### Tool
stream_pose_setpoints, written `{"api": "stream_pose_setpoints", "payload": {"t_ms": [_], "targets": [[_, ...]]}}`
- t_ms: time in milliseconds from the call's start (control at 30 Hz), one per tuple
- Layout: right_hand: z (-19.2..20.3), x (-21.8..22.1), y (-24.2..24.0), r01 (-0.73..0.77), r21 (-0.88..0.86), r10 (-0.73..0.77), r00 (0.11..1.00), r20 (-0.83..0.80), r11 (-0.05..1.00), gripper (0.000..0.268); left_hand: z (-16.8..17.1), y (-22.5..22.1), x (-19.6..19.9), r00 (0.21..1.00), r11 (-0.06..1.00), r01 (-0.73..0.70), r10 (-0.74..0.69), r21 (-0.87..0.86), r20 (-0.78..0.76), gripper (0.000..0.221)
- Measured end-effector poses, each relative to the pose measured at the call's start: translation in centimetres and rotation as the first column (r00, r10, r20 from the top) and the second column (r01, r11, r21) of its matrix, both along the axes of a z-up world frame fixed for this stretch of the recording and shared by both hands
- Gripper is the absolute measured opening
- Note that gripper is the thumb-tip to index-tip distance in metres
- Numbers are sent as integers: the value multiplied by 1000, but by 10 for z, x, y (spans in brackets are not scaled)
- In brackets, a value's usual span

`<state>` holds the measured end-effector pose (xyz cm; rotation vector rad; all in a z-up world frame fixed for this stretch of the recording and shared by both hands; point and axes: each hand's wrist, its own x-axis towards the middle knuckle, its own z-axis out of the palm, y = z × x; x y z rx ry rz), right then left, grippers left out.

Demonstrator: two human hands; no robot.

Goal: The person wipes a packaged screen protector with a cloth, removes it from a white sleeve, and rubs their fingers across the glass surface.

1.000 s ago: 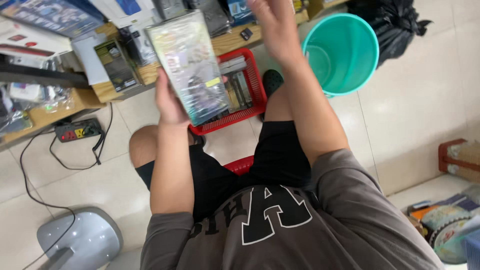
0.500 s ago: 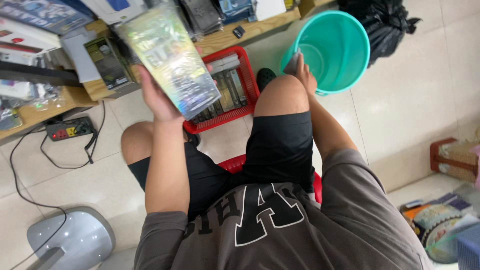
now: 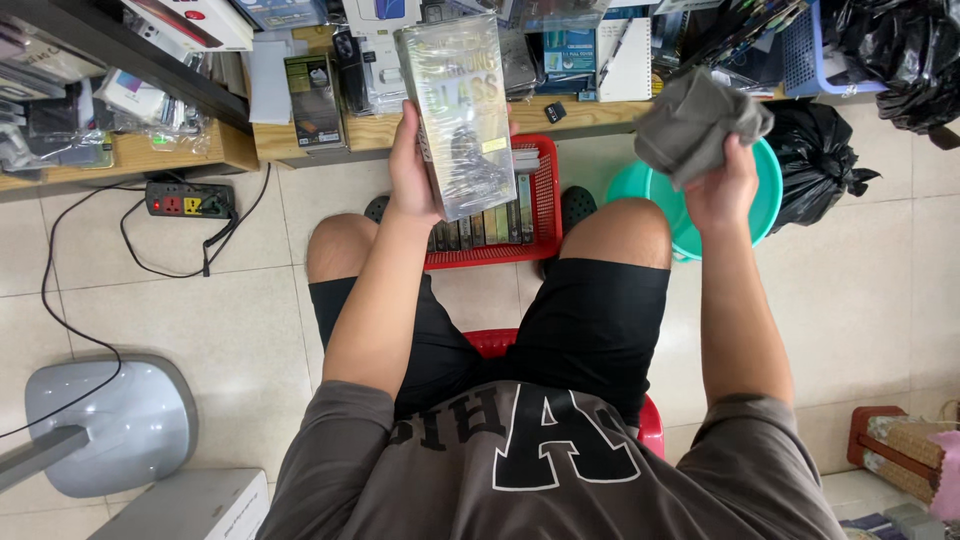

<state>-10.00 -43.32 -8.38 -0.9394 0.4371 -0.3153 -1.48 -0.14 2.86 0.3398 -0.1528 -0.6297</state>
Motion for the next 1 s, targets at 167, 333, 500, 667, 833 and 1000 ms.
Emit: {"api": "stream_pose_setpoints", "payload": {"t_ms": [167,333,500,667,833,1000], "targets": [[115,48,121,-400,163,342,891,297,902,50,8,10,2,975,994,-107,110,-28,192,84],[101,81,201,-509,387,391,853,344,769,31,8,24,-1,984,978,-149,161,-145,75,84],[82,78,226,-580,452,473,814,336,677,47,-2,25,0,972,992,-120,123,-29,202,78],[84,84,243,-366,101,365,931,30,925,64,-10,3,5,954,958,-285,281,27,102,70],[78,96,216,15,133,16,974,-225,991,46,-15,6,9,931,904,-361,363,231,34,62],[97,76,205,-377,-625,183,918,-352,684,32,-2,10,7,963,867,-250,267,431,20,96]]}}
